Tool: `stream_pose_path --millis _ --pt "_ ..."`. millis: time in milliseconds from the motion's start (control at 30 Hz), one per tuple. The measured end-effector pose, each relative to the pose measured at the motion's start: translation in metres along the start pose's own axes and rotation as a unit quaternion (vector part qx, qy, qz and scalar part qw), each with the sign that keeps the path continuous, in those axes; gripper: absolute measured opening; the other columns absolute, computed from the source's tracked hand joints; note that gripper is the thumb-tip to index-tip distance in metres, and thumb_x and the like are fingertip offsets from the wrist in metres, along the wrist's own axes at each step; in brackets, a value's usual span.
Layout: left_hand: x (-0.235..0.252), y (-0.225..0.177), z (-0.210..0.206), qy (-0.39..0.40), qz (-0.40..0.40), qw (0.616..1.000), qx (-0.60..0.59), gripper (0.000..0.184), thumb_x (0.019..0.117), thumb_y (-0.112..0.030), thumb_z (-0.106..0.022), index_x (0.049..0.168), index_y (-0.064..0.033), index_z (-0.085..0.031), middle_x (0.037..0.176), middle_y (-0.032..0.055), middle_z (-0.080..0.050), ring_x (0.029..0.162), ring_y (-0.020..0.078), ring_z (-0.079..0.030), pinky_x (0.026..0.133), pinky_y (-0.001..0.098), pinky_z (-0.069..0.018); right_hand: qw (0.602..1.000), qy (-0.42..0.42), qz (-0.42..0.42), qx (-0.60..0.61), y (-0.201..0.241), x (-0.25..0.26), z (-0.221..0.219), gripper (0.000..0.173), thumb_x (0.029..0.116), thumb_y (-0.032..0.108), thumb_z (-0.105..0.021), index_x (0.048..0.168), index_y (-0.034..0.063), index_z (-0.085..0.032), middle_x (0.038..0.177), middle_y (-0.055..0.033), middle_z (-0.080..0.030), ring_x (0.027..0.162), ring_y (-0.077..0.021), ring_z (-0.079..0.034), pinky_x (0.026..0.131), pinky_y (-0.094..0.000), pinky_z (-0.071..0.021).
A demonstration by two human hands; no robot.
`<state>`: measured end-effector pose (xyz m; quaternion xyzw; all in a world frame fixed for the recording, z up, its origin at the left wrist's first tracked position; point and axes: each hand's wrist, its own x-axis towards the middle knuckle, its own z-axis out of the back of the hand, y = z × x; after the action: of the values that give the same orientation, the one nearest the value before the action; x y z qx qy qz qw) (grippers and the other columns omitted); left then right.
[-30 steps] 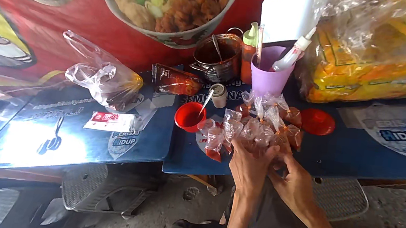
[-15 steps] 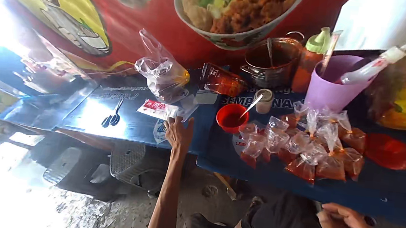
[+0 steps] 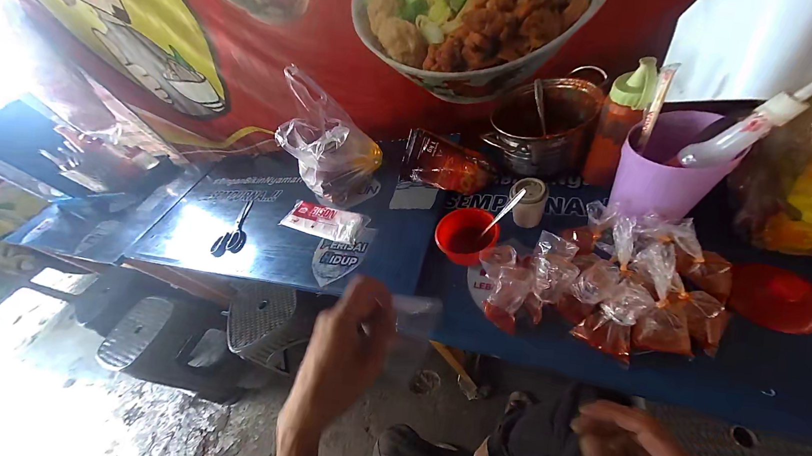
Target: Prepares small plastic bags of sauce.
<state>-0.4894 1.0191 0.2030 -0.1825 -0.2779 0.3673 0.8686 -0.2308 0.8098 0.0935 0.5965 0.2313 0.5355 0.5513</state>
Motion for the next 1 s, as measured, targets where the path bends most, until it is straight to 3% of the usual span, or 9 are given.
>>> stream_pose_path --millis 67,167,267,367,500,667,767,933,1000 --pt "-0.034 -0.030 -0.008 0.098 -0.034 0.994 -0.029 0.016 0.0993 -0.011 -0.057 0.111 -0.0041 -0.066 0.084 0.0027 -0.070 0.071 0.0102 -0.069 0.065 0.0311 -0.0604 0.997 0.063 0.033 0.019 0.017 0.015 -0.020 0.039 0.1007 0.032 -0.065 0.133 0.0114 -0.063 0.125 -0.0071 -0.069 0.105 -0.0116 -0.066 0.084 -0.0297 -0.0565" --pt "-0.061 -0.055 -0.021 0.241 -0.060 0.965 -0.085 0.015 0.1005 -0.009 -0.058 0.108 -0.0036 -0.070 0.089 0.0085 -0.073 0.077 0.0180 -0.072 0.071 0.0385 -0.0608 0.967 0.210 0.037 0.136 0.016 0.028 -0.055 0.063 0.0961 0.038 -0.069 0.148 0.0066 -0.052 0.150 -0.0102 -0.054 0.134 -0.0172 -0.054 0.109 -0.0388 -0.0477" --pt "-0.067 -0.060 -0.027 0.296 -0.073 0.949 -0.081 0.016 0.1005 -0.008 -0.058 0.103 -0.0025 -0.073 0.093 0.0123 -0.074 0.082 0.0232 -0.073 0.074 0.0423 -0.0594 0.904 0.309 -0.079 0.285 0.005 0.022 -0.069 0.052 0.0910 0.016 -0.074 0.137 -0.0031 -0.058 0.127 -0.0063 -0.068 0.117 -0.0063 -0.063 0.103 -0.0270 -0.0516" --pt "-0.070 -0.054 -0.028 0.317 -0.054 0.945 -0.054 0.017 0.1014 -0.013 -0.058 0.099 -0.0038 -0.072 0.087 0.0109 -0.072 0.076 0.0238 -0.071 0.069 0.0441 -0.0571 0.870 0.334 -0.153 0.330 -0.009 0.011 -0.060 0.030 0.0927 0.019 -0.072 0.116 0.0005 -0.067 0.100 0.0030 -0.071 0.091 0.0002 -0.066 0.085 -0.0219 -0.0556" --pt "-0.074 -0.040 -0.035 0.327 -0.021 0.943 -0.058 0.018 0.1008 -0.018 -0.060 0.100 -0.0054 -0.074 0.085 0.0090 -0.073 0.074 0.0227 -0.071 0.069 0.0455 -0.0574 0.861 0.320 -0.219 0.328 -0.031 0.000 -0.036 0.010 0.0956 0.015 -0.067 0.102 0.0095 -0.072 0.088 0.0066 -0.071 0.079 -0.0008 -0.065 0.073 -0.0208 -0.0555" --pt "-0.073 -0.007 -0.050 0.281 0.039 0.956 -0.080 0.017 0.0992 -0.018 -0.062 0.100 -0.0062 -0.074 0.084 0.0050 -0.072 0.074 0.0155 -0.069 0.071 0.0402 -0.0585 0.905 0.242 -0.249 0.245 -0.050 -0.006 -0.021 0.014 0.0941 0.009 -0.066 0.104 0.0044 -0.074 0.094 0.0000 -0.075 0.085 -0.0077 -0.071 0.081 -0.0266 -0.0598" --pt "-0.076 0.008 -0.062 0.258 0.082 0.957 -0.105 0.018 0.0991 -0.016 -0.061 0.104 -0.0038 -0.073 0.089 0.0049 -0.073 0.077 0.0112 -0.070 0.074 0.0325 -0.0596 0.920 0.149 -0.306 0.193 -0.048 -0.003 -0.020 0.014 0.0965 0.007 -0.063 0.104 0.0013 -0.073 0.088 0.0000 -0.074 0.081 -0.0084 -0.071 0.079 -0.0268 -0.0607" --pt "-0.090 0.030 -0.084 0.198 0.172 0.950 -0.169 0.014 0.0970 -0.015 -0.064 0.101 -0.0033 -0.071 0.084 -0.0010 -0.072 0.067 0.0022 -0.066 0.063 0.0202 -0.0565 0.939 0.017 -0.315 0.137 -0.063 -0.001 -0.028 0.014 0.0990 0.015 -0.065 0.093 0.0035 -0.072 0.076 0.0042 -0.071 0.067 -0.0034 -0.066 0.067 -0.0224 -0.0577" --pt "-0.095 0.037 -0.093 0.174 0.201 0.950 -0.163 0.013 0.0969 -0.014 -0.064 0.099 -0.0030 -0.071 0.082 -0.0011 -0.071 0.065 0.0016 -0.065 0.061 0.0195 -0.0560 0.943 0.020 -0.305 0.132 -0.067 -0.001 -0.027 0.021 0.1043 0.015 -0.057 0.098 0.0013 -0.071 0.083 0.0017 -0.073 0.073 -0.0052 -0.070 0.073 -0.0243 -0.0603"
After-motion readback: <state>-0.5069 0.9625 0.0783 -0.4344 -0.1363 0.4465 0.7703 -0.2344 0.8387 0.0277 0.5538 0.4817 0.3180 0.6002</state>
